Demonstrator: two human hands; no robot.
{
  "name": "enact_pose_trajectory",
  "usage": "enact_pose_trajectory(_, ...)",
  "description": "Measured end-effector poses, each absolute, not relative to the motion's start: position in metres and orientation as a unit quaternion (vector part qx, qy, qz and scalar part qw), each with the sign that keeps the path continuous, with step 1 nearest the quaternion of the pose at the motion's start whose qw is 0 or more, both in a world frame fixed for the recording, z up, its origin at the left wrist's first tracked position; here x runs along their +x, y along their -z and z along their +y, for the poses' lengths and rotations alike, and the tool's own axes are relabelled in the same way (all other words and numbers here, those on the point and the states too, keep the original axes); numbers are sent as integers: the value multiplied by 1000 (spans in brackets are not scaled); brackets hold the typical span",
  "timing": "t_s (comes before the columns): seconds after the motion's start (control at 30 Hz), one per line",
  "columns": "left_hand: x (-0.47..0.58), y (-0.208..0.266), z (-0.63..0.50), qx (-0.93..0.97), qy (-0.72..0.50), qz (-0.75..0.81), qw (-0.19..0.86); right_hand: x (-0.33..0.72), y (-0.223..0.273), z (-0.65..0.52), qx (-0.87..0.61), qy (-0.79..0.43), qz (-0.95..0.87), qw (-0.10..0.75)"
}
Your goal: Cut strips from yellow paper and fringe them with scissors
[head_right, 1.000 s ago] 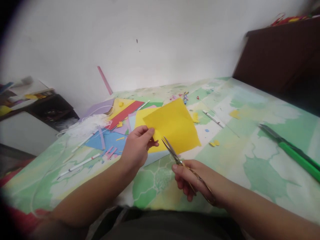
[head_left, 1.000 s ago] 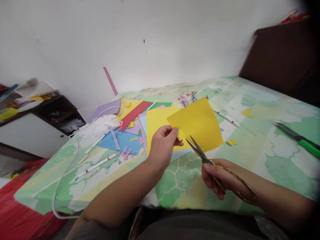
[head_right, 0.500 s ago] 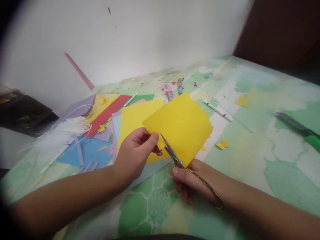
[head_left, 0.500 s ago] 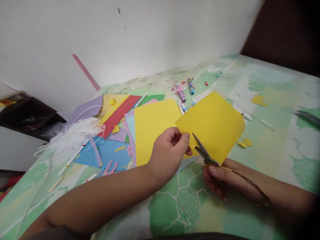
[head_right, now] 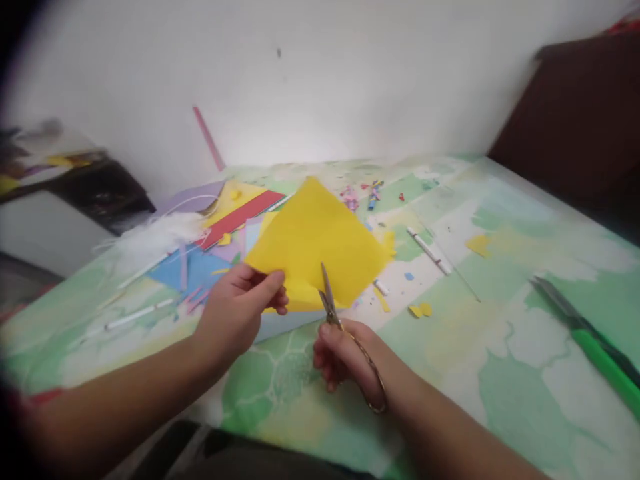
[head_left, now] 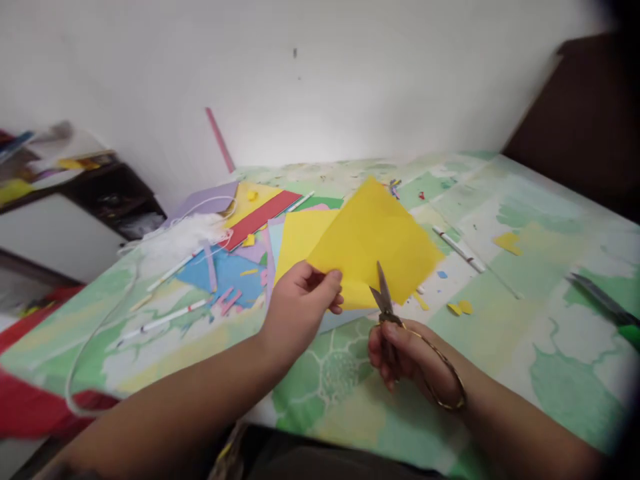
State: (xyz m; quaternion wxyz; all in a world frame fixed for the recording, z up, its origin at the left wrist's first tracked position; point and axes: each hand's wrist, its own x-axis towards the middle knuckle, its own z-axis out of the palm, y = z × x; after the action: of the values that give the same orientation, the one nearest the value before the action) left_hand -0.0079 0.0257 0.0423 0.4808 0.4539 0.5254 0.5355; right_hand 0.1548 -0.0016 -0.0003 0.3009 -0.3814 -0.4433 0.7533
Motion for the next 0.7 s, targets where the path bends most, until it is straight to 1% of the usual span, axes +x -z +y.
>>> enact_pose_trajectory(0.1, -21, -18, 21, 382, -594, 531, 468, 148, 10, -7, -351, -801, -387, 292)
enact_pose_trajectory(0.13, -26, -9, 22, 362, -621, 533, 447, 147, 12, -8, -339, -814, -373, 289)
enact_pose_trajectory(0.2, -33, 4, 28, 379, -642, 515, 424, 147, 16, -10, -309, -833, -359, 286)
enact_pose_trajectory(0.27, -37, 12, 34, 420, -625, 512, 412, 149, 18, -11, -280, -842, -363, 284)
enact_pose_trajectory(0.33, -36, 15, 36, 444, -592, 509, 439, 152, 20, -9, -264, -844, -375, 277)
enact_pose_trajectory(0.37, -35, 15, 36, 440, -594, 492, 460, 154, 20, -8, -262, -843, -380, 277)
enact_pose_trajectory(0.47, -32, 12, 31, 386, -641, 447, 491, 158, 21, -2, -250, -837, -407, 265)
enact_pose_trajectory(0.53, -33, 8, 30, 368, -627, 450, 517, 160, 19, 3, -233, -839, -444, 212)
enact_pose_trajectory(0.6, -36, 1, 35, 383, -571, 454, 567, 165, 14, 7, -240, -819, -498, 154)
enact_pose_trajectory(0.63, -37, -3, 39, 389, -555, 455, 578, 168, 10, 8, -253, -796, -531, 141)
enact_pose_trajectory(0.7, -39, -12, 50, 397, -545, 453, 583, 174, 2, 8, -287, -737, -594, 145)
